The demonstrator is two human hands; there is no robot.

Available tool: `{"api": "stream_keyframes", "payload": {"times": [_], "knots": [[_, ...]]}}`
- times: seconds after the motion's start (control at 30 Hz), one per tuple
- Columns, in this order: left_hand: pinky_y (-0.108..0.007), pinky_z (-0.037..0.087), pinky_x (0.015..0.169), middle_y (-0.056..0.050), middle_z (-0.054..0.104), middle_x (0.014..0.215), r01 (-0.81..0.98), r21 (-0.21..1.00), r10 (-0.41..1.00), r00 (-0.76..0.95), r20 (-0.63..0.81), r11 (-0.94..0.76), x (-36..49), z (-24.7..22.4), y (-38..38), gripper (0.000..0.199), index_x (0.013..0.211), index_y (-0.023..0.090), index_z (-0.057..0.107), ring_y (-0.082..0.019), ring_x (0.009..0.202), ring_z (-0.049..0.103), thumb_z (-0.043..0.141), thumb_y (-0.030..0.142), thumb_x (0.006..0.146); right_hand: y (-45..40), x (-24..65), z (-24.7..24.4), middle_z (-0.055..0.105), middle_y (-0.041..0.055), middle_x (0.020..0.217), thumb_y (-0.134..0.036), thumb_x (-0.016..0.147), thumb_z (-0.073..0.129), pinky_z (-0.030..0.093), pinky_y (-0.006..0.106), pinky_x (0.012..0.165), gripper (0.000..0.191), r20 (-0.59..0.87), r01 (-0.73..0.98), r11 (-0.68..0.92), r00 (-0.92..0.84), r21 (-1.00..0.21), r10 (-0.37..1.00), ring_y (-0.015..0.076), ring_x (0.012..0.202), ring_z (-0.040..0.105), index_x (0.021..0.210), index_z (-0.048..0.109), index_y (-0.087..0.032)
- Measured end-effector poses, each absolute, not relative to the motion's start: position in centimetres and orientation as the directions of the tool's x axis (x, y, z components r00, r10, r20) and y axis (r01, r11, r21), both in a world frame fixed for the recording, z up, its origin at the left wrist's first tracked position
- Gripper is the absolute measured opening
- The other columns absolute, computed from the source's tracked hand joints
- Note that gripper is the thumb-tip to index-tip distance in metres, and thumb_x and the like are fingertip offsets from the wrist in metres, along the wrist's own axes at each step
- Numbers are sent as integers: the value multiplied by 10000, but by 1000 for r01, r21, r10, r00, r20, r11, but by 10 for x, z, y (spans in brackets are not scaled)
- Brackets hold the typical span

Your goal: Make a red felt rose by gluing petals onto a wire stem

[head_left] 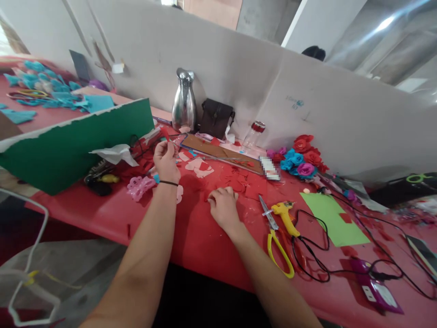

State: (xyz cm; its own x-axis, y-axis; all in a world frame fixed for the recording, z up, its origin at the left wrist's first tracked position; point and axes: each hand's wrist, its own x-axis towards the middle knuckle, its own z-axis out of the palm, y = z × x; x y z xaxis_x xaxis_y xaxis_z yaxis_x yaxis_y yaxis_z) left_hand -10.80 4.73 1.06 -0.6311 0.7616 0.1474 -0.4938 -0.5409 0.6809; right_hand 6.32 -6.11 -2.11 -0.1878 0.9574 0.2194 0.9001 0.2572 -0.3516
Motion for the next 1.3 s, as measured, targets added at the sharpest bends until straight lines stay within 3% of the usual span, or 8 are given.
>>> {"api": "stream_keyframes", "payload": {"times": [0.1, 0.23, 0.33, 0.47, 0.6, 0.87, 1.1, 1.3], "knots": [[-164, 285, 405, 61, 505, 578, -469, 688, 751, -638, 169, -553, -116, 14, 44, 221, 637, 190, 504, -27, 424, 371, 711, 253, 683, -53, 72, -23, 651, 64, 834, -204, 788, 541, 345, 377, 783, 92, 281, 789, 207, -46, -578, 959, 236, 878, 506, 747, 623, -207], [-180, 208, 356, 62, 493, 550, -491, 749, 845, -507, 170, -445, -109, 17, 40, 211, 619, 186, 493, -21, 369, 296, 683, 216, 705, -43, 90, -28, 608, 8, 727, -379, 736, 574, 434, 308, 676, 181, 132, 154, 104, 189, -983, 973, 165, 680, 547, 769, 563, -201], [-173, 197, 344, 69, 445, 497, -498, 826, 947, -295, 125, -264, -88, 18, 33, 161, 615, 175, 545, -15, 349, 276, 700, 177, 660, -39, 101, -28, 578, -27, 658, -405, 632, 675, 448, 269, 598, 262, -67, -271, -15, 185, -963, 981, 137, 598, 557, 737, 535, -209], [-179, 136, 331, 55, 428, 448, -337, 939, 989, 144, -18, 66, -52, 15, 15, 180, 629, 145, 636, -13, 330, 245, 745, 288, 616, -40, 105, -22, 568, -48, 615, -320, 556, 746, 441, 224, 547, 276, -180, -513, -87, 135, -854, 974, 105, 554, 557, 697, 536, -210], [-188, 164, 358, 48, 473, 473, -229, 953, 925, 364, -106, 200, -29, 11, -1, 246, 674, 147, 670, -22, 353, 280, 779, 339, 565, -42, 102, -16, 558, -61, 600, -306, 558, 754, 428, 218, 527, 272, -168, -557, -76, 116, -827, 979, 94, 522, 533, 697, 538, -214], [-193, 266, 417, 14, 563, 543, -223, 966, 967, 242, -74, 129, -29, 5, 2, 206, 600, 145, 654, -47, 429, 402, 800, 259, 509, -43, 101, -6, 615, -18, 649, -447, 641, 677, 381, 220, 491, 284, -228, -537, -98, 180, -838, 957, 107, 529, 534, 739, 596, -193], [-192, 208, 403, 22, 558, 525, -149, 973, 953, 274, -129, 174, -32, 9, 4, 261, 707, 131, 702, -28, 408, 322, 792, 283, 516, -45, 100, 0, 583, -61, 540, -305, 545, 689, 354, 192, 503, 170, -182, -457, -58, 232, -888, 956, 78, 484, 488, 624, 601, -184], [-208, 244, 427, -1, 600, 566, -101, 979, 948, 287, -140, 175, -30, 10, 2, 238, 710, 132, 704, -46, 437, 361, 763, 285, 537, -44, 102, -1, 582, -59, 524, -355, 598, 660, 325, 199, 477, 183, -180, -355, -88, 235, -931, 955, 90, 476, 492, 649, 606, -188]]}}
